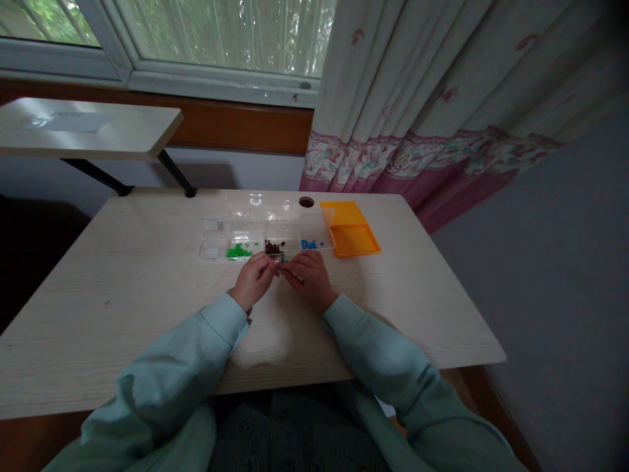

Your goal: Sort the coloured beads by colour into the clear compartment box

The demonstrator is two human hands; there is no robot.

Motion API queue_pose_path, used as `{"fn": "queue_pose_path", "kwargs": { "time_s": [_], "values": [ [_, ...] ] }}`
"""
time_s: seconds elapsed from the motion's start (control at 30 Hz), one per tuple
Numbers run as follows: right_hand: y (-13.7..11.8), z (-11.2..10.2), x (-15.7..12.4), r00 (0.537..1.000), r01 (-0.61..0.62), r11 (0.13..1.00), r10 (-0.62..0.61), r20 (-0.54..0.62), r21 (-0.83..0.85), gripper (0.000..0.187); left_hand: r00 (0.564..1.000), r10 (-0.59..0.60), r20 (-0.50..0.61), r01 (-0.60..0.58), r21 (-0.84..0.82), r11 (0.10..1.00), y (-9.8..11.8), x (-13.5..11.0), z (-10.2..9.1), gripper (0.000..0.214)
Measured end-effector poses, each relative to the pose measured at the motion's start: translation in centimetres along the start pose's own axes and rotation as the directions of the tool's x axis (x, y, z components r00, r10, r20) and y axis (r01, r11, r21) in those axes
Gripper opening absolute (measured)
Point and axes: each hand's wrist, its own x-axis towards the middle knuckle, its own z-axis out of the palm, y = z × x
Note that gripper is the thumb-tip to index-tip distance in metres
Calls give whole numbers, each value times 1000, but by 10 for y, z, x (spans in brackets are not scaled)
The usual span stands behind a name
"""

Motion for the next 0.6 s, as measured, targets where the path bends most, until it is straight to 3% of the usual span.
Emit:
{"fn": "queue_pose_path", "kwargs": {
  "time_s": [0.23,0.4,0.5,0.6],
  "values": [
    [0,1,-1,1000,-9,1000,9,5,5,14,1000,-19,5,19,2,1000,3,0,-1,38],
    [7,-5,0,999,-47,999,47,-4,-27,14,997,-58,-55,58,2,998,3,2,-6,37],
    [22,-12,2,991,-136,987,135,-17,-88,16,995,-60,-84,60,-4,998,3,2,-8,36],
    [43,-20,2,953,-302,934,289,-95,-190,18,994,-49,-93,49,-5,999,2,3,-8,36]
  ]
}}
